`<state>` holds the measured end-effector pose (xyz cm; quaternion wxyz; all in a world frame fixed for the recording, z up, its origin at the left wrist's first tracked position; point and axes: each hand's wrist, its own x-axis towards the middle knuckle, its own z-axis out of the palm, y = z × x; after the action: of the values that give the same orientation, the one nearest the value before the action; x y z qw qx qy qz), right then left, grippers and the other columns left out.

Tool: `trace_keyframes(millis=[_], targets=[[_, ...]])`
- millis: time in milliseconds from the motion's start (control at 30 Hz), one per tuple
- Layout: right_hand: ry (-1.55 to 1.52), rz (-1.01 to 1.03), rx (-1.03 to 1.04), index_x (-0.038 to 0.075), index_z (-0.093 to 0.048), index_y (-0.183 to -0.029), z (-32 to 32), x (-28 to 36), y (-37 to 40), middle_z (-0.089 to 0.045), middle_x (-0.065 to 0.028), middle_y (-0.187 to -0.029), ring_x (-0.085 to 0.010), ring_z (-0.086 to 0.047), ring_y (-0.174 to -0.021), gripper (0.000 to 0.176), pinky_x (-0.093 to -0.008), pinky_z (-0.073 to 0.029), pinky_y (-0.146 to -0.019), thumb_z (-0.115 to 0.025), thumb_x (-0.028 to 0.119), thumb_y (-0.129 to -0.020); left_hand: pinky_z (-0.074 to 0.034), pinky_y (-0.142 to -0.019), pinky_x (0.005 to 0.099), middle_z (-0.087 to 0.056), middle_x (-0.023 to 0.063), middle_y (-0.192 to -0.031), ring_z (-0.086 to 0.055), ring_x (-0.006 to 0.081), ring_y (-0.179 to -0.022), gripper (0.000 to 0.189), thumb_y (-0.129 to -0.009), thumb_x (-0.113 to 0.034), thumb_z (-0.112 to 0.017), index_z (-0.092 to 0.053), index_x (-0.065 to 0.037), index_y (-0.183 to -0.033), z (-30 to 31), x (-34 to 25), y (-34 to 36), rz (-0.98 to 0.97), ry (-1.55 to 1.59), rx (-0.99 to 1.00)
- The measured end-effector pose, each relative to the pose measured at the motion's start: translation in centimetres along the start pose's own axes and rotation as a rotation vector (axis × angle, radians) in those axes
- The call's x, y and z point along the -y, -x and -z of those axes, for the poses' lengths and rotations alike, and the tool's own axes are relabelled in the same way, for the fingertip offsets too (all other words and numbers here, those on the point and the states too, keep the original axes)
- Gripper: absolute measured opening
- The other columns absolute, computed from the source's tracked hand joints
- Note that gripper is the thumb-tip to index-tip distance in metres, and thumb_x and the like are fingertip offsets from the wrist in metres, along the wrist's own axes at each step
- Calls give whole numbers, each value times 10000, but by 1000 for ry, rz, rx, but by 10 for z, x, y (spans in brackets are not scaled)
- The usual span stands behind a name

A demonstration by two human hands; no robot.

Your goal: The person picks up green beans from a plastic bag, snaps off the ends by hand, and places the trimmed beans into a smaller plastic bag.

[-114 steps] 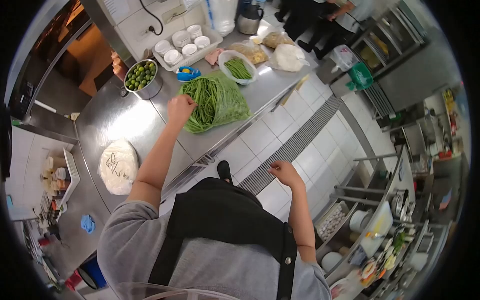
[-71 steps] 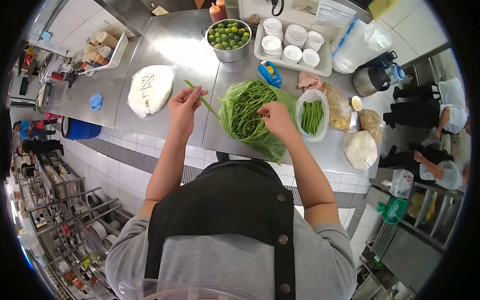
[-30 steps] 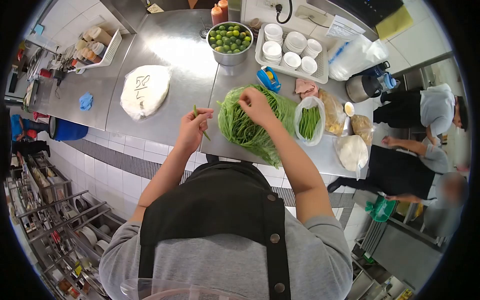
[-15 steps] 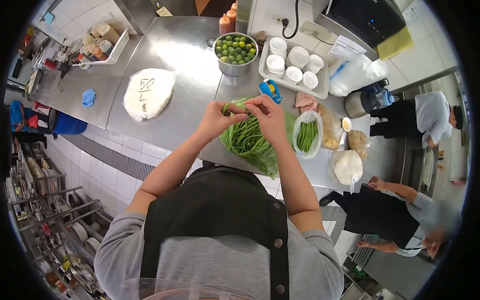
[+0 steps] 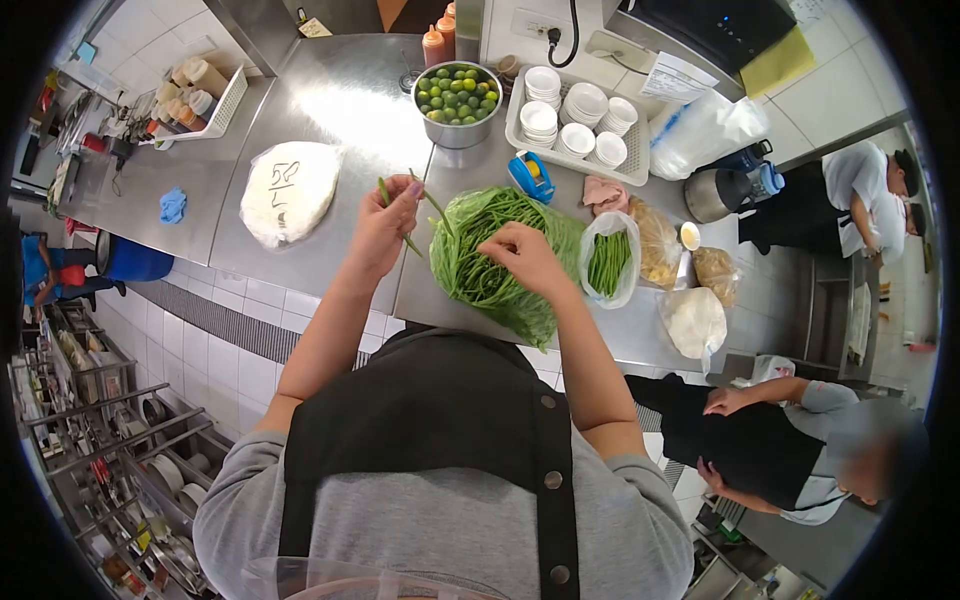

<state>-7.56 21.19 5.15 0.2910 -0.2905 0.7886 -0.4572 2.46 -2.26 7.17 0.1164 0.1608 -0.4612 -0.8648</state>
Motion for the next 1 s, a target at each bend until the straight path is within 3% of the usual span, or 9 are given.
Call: trace_keyframes(millis=[67,167,333,433,567,733,800,867,1000], targets=[[-387,-2,-28,-8,-723,-935,-11,30,2,-629,-57,-805,-126,-607,-707,224,-300,-494,-669,-792,193,-864,-217,-492,201,-523,-71,-760,-307,-6,-554,137,-965,-160,-711,-642,-48,-1005,1,-1,-1,-39,5,-40],[-379,73,-136,-14,-722,-933,-33,39,-3,-631,-41,-780,-110,-594,-704,233,-274,-487,-670,-773,209,-892,-207,-478,206,-584,-50,-820,-307,-6,-545,130,-960,-161,-716,-646,-56,-992,0,1,-1,-72,8,-98],[-87,289,-272,-34,-637,-840,-28,55,-19,-594,-97,-745,-165,-558,-631,150,-319,-451,-601,-707,93,-878,-221,-488,199,-595,-48,-848,-312,-9,-563,109,-961,-136,-712,-633,-61,-961,-3,6,4,-153,48,-126],[101,317,-339,-32,-618,-805,-15,63,-25,-593,-112,-745,-204,-575,-628,145,-341,-455,-597,-680,77,-879,-236,-507,189,-573,-70,-835,-331,-19,-590,97,-962,-117,-707,-625,-67,-949,-17,8,15,-249,-207,-146],[366,334,-321,-20,-572,-782,-22,24,-38,-612,-150,-778,-343,-614,-739,160,-453,-486,-666,-631,101,-867,-247,-520,190,-552,-77,-820,-343,-15,-602,70,-970,-96,-690,-624,-72,-965,-9,31,19,-207,-242,-194],[575,93,-176,30,-587,-767,-26,-39,-23,-623,-178,-816,-385,-620,-812,204,-504,-491,-720,-654,202,-854,-266,-509,201,-585,-32,-844,-343,11,-564,50,-1021,-126,-608,-615,-80,-1003,30,33,35,-170,-184,-275],[619,110,-158,43,-569,-760,-28,-29,-10,-601,-166,-795,-380,-615,-804,272,-499,-477,-697,-723,257,-825,-318,-526,205,-603,5,-843,-393,34,-586,133,-1052,-189,-543,-616,-85,-1014,53,31,44,-67,31,-290],[578,142,-144,42,-532,-788,-32,-20,-5,-546,-152,-817,-387,-574,-802,244,-480,-466,-706,-764,112,-762,-373,-565,224,-638,50,-883,-453,62,-645,193,-1054,-228,-516,-620,-78,-993,77,38,50,82,287,-358],[577,549,-65,28,-579,-881,-61,3,-4,-567,-160,-927,-383,-552,-941,174,-480,-449,-834,-700,-9,-761,-461,-649,271,-684,96,-1021,-518,123,-719,202,-1020,-196,-512,-627,-52,-939,118,90,66,236,645,-259]])
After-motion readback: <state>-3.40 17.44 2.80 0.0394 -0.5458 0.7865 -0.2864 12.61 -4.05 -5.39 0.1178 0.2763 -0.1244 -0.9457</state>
